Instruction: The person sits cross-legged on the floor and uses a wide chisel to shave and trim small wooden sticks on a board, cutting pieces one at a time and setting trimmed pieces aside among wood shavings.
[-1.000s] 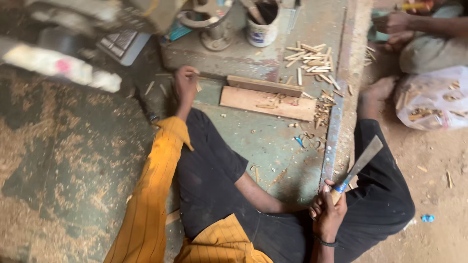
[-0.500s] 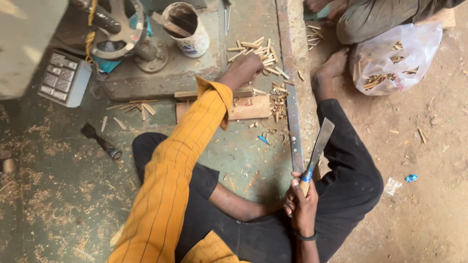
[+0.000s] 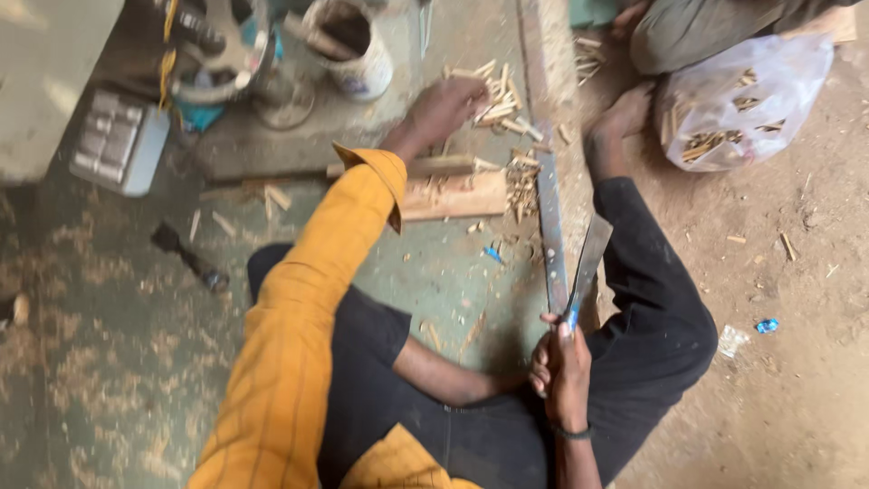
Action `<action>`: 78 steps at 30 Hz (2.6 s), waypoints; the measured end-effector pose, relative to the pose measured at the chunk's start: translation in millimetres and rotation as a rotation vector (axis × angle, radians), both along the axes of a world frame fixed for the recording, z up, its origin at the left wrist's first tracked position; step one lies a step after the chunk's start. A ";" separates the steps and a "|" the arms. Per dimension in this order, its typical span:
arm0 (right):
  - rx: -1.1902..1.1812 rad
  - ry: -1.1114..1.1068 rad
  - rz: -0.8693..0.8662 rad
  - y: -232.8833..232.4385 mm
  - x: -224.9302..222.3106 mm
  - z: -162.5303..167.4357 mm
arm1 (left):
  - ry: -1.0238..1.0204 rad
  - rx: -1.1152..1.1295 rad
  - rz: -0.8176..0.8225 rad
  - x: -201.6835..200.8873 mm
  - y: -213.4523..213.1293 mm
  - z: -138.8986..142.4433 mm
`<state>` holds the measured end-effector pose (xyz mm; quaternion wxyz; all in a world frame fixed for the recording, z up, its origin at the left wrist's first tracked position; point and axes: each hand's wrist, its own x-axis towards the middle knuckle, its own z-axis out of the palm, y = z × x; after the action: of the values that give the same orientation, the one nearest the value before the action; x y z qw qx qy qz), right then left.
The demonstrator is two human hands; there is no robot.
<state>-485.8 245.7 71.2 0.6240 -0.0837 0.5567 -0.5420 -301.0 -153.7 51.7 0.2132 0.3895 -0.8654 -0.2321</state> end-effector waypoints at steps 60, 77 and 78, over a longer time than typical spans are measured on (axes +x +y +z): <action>0.008 0.880 0.787 -68.9 154.7 5.7 | 0.333 -0.198 1.061 87.8 211.9 -73.3; 0.078 0.848 0.745 -71.0 155.1 -10.2 | 0.301 -0.154 1.189 87.3 206.1 -89.2; 0.090 0.853 0.739 -71.9 154.2 -12.8 | 0.304 -0.167 1.184 87.3 206.4 -88.6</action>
<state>-331.6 173.8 58.4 0.4951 -0.4577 0.7159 -0.1814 -213.7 52.7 -36.9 0.4568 0.7484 -0.4773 -0.0587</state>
